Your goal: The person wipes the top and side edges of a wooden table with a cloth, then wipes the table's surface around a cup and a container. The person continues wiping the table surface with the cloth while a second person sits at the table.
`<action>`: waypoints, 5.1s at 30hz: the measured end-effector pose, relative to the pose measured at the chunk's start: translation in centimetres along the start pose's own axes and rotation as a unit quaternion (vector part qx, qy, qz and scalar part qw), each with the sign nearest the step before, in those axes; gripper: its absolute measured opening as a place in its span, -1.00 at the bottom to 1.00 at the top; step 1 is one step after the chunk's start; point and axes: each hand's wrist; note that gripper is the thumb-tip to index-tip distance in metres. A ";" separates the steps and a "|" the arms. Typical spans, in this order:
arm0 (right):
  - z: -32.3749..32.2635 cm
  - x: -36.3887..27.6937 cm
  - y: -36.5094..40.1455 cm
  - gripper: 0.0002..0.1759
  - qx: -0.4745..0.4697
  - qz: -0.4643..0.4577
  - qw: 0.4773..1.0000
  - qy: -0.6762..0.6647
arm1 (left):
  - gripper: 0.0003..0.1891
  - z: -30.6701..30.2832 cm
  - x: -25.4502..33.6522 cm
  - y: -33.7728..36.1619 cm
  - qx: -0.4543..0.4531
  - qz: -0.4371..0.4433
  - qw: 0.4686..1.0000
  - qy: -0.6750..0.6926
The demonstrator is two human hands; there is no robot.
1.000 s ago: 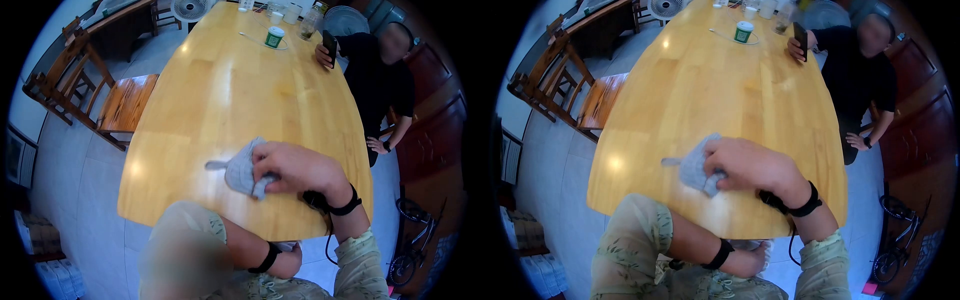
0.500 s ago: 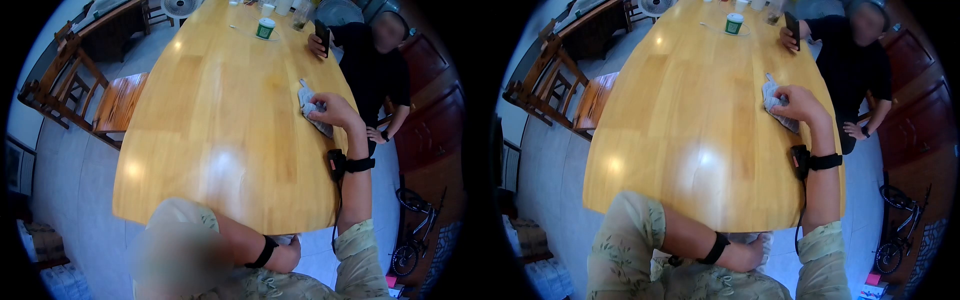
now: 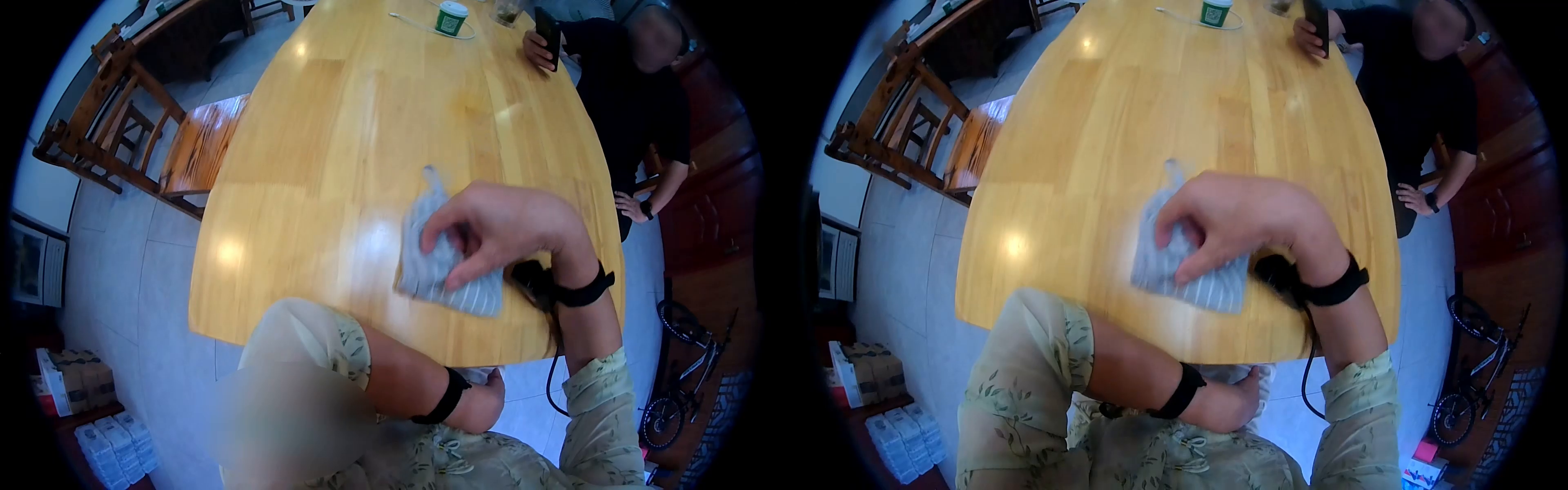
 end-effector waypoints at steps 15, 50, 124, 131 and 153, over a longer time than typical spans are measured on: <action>0.6 2.9 -0.1 -0.59 0.212 -0.025 0.967 0.137 | -0.64 -0.9 -0.5 2.9 0.036 0.052 0.996 -0.056; -8.0 22.9 2.9 -0.26 0.307 0.294 0.876 0.226 | -0.55 -1.3 -0.7 1.7 0.006 0.001 1.000 0.025; 13.3 3.8 16.0 -0.28 0.325 0.192 0.885 0.272 | -0.57 -1.4 -2.0 2.5 0.031 -0.020 0.998 0.048; 9.8 11.3 25.0 -0.34 0.342 0.410 0.821 0.203 | -0.50 0.9 -1.3 2.5 0.117 -0.071 0.987 0.082; 22.5 -2.2 18.1 -0.49 0.476 0.229 0.829 0.184 | -0.42 2.9 -0.6 -0.1 0.042 -0.030 0.998 0.022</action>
Point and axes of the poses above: each hand's wrist, its own y-axis away from the middle knuckle, its own z-axis out of the palm, x = y × z, and after that the axes turned 3 degrees about x, right-handed
